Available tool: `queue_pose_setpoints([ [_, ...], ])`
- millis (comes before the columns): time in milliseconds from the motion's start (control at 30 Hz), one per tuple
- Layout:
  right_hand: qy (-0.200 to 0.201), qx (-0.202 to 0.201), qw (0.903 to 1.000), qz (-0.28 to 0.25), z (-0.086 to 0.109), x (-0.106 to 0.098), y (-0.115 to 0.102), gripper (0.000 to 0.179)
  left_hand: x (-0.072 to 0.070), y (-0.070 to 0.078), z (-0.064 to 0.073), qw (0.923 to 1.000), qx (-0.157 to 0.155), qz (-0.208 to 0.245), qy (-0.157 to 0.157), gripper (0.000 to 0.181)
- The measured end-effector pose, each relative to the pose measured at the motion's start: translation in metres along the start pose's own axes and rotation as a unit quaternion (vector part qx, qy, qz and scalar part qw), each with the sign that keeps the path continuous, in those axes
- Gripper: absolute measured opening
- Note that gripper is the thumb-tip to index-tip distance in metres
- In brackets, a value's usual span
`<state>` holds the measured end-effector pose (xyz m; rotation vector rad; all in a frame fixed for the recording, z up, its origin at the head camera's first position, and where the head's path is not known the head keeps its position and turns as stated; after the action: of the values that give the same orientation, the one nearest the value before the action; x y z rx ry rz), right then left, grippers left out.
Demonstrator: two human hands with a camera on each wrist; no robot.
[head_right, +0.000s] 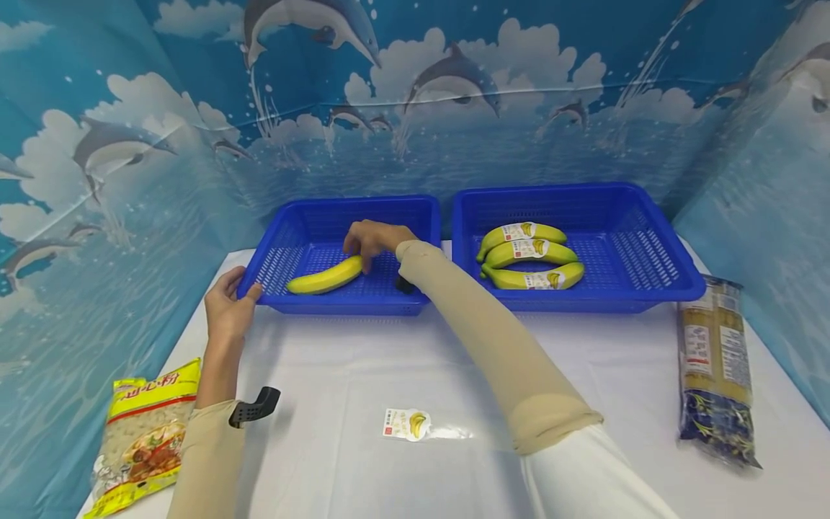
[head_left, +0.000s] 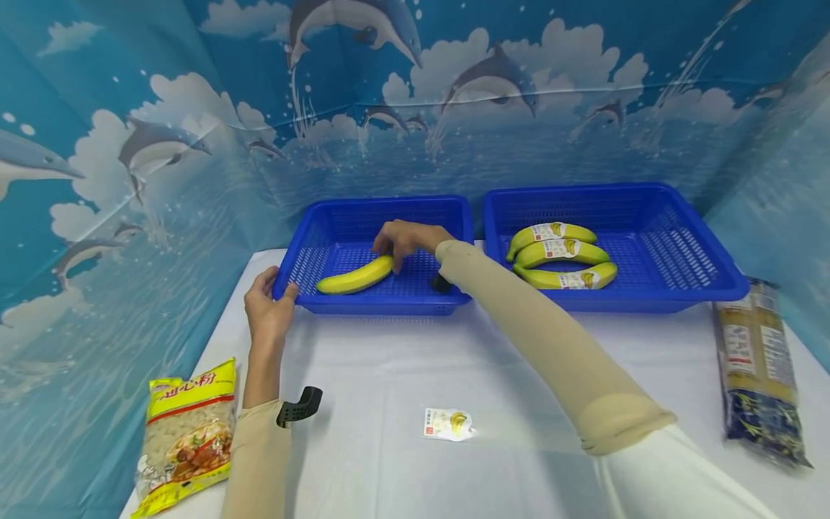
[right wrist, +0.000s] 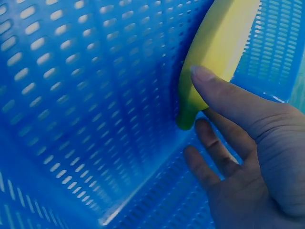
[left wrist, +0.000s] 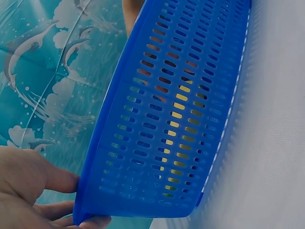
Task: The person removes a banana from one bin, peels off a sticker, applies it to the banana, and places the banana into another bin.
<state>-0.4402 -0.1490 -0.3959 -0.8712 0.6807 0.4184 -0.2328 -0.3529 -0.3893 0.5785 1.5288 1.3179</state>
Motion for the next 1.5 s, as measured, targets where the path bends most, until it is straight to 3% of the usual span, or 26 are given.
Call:
queue_pose_setpoints([
  [267, -0.001, -0.003, 0.9992, -0.040, 0.012, 0.007, 0.016, 0.032, 0.001, 0.000, 0.003, 0.9999, -0.008, 0.007, -0.008, 0.058],
  [433, 0.010, -0.042, 0.9961, -0.077, 0.023, 0.007, 0.017, 0.031, 0.001, 0.000, 0.004, 0.9999, -0.012, 0.004, -0.008, 0.058],
  [767, 0.054, -0.125, 0.9753, -0.174, 0.040, 0.003, 0.011, 0.029, -0.003, 0.000, 0.003, 0.9997, -0.017, 0.010, -0.015, 0.056],
  [1233, 0.082, -0.180, 0.9615, -0.191, 0.078, -0.015, 0.001, 0.030, -0.006, 0.002, 0.006, 0.9990, -0.035, 0.014, -0.023, 0.056],
  [1500, 0.129, -0.193, 0.9601, -0.156, 0.119, -0.018, -0.001, 0.030, -0.006, 0.002, 0.008, 0.9987, -0.044, 0.006, -0.026, 0.057],
])
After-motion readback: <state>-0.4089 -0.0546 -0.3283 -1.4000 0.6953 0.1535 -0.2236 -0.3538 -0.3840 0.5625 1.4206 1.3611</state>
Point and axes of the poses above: each hand's wrist, its own z-axis away from the middle knuckle, its own x-axis out of the palm, y = z × x, the point moved 4 cm from there along -z, towards the middle knuckle, and after that the axes turned 12 degrees about -y, right-handed, at the moved point
